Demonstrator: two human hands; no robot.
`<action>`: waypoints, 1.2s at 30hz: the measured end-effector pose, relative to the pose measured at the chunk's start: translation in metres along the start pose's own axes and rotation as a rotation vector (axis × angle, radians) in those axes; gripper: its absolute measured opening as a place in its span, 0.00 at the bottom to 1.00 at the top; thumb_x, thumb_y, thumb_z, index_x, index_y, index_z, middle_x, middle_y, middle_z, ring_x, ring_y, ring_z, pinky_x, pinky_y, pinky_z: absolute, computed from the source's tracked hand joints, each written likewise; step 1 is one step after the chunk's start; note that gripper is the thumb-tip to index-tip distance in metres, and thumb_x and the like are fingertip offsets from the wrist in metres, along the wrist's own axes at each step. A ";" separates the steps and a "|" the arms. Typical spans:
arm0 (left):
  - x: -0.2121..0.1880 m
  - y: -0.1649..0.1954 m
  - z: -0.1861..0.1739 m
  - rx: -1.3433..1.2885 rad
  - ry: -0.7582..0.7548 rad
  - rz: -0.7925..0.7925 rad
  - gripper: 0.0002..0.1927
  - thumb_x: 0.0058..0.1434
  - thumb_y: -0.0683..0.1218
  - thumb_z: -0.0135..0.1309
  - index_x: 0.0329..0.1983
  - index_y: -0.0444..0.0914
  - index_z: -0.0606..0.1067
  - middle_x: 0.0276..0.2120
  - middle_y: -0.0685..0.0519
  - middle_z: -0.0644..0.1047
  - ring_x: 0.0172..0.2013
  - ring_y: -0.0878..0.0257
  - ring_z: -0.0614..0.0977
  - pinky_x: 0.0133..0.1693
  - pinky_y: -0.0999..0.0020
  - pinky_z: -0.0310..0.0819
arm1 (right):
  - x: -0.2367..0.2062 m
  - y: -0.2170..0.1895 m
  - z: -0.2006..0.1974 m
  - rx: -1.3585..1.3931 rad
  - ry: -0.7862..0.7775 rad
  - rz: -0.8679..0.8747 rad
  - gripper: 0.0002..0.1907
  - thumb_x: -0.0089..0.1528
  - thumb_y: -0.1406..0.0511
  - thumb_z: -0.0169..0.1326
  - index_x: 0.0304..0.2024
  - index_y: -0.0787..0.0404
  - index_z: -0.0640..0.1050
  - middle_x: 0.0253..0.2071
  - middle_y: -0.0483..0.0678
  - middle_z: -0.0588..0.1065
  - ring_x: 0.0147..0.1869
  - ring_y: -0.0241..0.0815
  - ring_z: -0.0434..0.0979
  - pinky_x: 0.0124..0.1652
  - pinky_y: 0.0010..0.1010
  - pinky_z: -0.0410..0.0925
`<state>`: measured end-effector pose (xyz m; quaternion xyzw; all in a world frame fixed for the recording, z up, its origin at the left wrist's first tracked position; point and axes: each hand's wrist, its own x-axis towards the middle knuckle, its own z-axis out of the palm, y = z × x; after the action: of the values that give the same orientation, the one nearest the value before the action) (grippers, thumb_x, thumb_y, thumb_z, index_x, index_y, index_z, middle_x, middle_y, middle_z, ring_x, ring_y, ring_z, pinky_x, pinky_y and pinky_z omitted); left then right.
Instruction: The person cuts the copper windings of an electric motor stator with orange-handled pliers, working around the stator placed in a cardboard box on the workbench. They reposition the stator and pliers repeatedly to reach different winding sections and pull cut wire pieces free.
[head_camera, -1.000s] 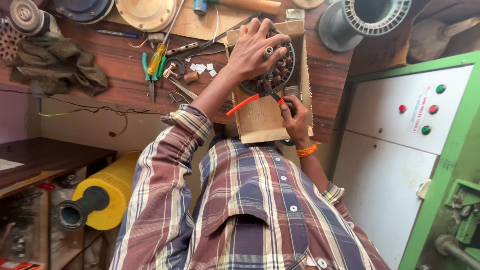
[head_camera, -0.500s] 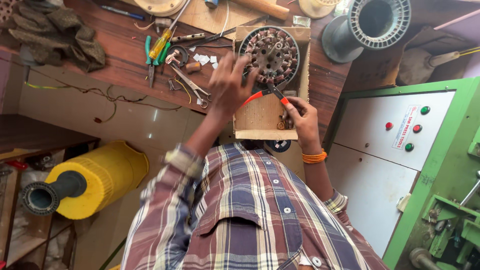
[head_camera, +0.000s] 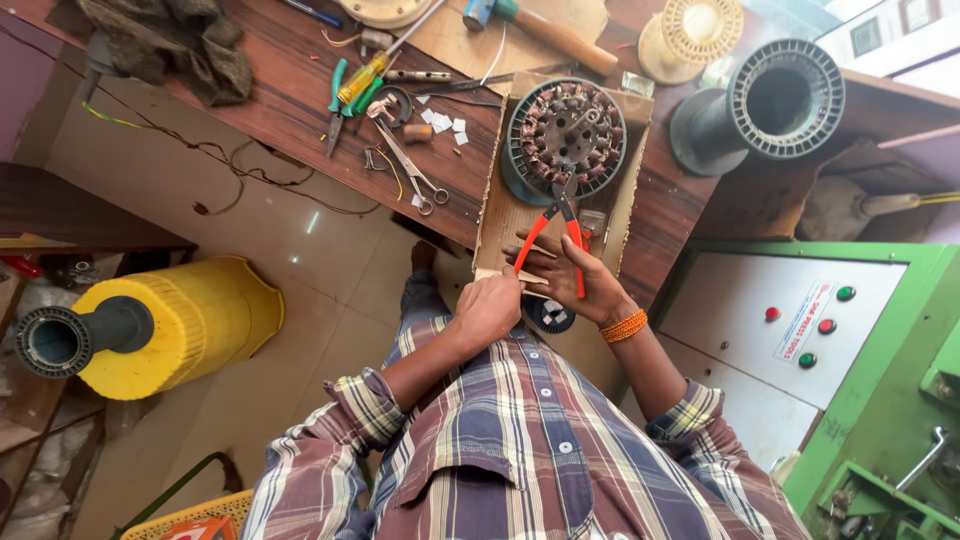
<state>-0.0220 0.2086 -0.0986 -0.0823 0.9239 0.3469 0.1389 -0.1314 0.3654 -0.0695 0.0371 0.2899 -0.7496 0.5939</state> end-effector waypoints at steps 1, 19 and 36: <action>0.002 0.002 -0.005 0.030 0.013 0.026 0.16 0.68 0.49 0.48 0.39 0.29 0.77 0.26 0.37 0.80 0.30 0.40 0.84 0.33 0.46 0.77 | 0.001 -0.001 -0.002 0.002 0.010 0.001 0.34 0.65 0.47 0.46 0.66 0.60 0.68 0.67 0.55 0.70 0.71 0.50 0.67 0.68 0.46 0.60; -0.015 0.016 -0.118 -0.169 0.078 0.153 0.16 0.64 0.55 0.53 0.49 0.43 0.81 0.32 0.42 0.81 0.35 0.43 0.83 0.36 0.50 0.75 | 0.053 0.077 -0.039 0.192 0.376 -0.325 0.11 0.70 0.55 0.53 0.40 0.53 0.71 0.27 0.36 0.64 0.29 0.31 0.63 0.28 0.24 0.55; 0.057 -0.027 -0.092 -0.345 -0.262 0.147 0.22 0.65 0.61 0.50 0.50 0.42 0.81 0.37 0.47 0.84 0.40 0.54 0.84 0.42 0.56 0.77 | 0.012 0.037 -0.023 -0.679 0.669 -0.524 0.28 0.74 0.49 0.48 0.51 0.68 0.81 0.27 0.39 0.67 0.30 0.28 0.66 0.31 0.26 0.62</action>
<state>-0.0874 0.1241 -0.0666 0.0082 0.8286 0.5164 0.2158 -0.1076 0.3615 -0.1078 0.0059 0.6885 -0.6840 0.2410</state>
